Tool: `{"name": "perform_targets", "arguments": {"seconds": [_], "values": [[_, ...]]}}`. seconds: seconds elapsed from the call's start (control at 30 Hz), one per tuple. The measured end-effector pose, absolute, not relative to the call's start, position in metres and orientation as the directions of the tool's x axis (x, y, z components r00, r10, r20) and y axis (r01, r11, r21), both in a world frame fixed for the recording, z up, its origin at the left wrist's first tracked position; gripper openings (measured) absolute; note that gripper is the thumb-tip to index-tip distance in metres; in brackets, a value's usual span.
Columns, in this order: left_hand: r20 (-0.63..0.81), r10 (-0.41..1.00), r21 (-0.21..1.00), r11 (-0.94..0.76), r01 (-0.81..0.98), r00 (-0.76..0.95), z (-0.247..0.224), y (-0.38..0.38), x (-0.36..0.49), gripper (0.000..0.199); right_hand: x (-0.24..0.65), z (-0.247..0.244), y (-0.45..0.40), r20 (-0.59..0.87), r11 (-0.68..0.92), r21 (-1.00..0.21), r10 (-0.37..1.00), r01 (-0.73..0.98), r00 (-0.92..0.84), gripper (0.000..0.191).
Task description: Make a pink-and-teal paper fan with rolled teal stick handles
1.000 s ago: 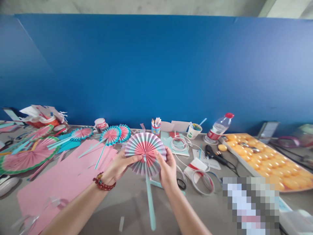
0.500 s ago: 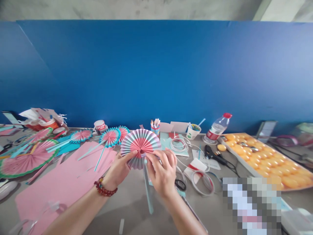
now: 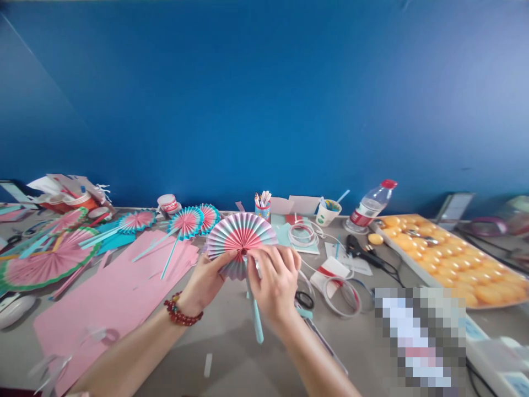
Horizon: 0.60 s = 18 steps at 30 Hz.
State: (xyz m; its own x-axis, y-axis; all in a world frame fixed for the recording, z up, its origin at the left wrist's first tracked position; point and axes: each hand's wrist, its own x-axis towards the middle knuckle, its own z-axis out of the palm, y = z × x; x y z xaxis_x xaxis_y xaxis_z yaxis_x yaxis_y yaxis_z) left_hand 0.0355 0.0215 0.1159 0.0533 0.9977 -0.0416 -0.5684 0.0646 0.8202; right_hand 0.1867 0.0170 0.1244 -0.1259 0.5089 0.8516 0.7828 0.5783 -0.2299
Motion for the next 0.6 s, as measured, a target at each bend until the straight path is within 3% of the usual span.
{"name": "perform_targets", "arguments": {"seconds": [0.23, 0.6], "values": [[-0.073, 0.995, 0.777, 0.096, -0.622, 0.063, 0.1132, 0.0201, 0.0382, 0.022, 0.1844, 0.1249, 0.0131, 0.785, 0.523, -0.298, 0.610, 0.798, -0.107, 0.009], [-0.100, 0.994, 0.743, 0.108, -0.660, 0.050, 0.1100, 0.0164, 0.0443, 0.022, 0.1836, 0.1211, 0.0144, 0.783, 0.471, -0.265, 0.614, 0.842, -0.097, 0.008]]}}
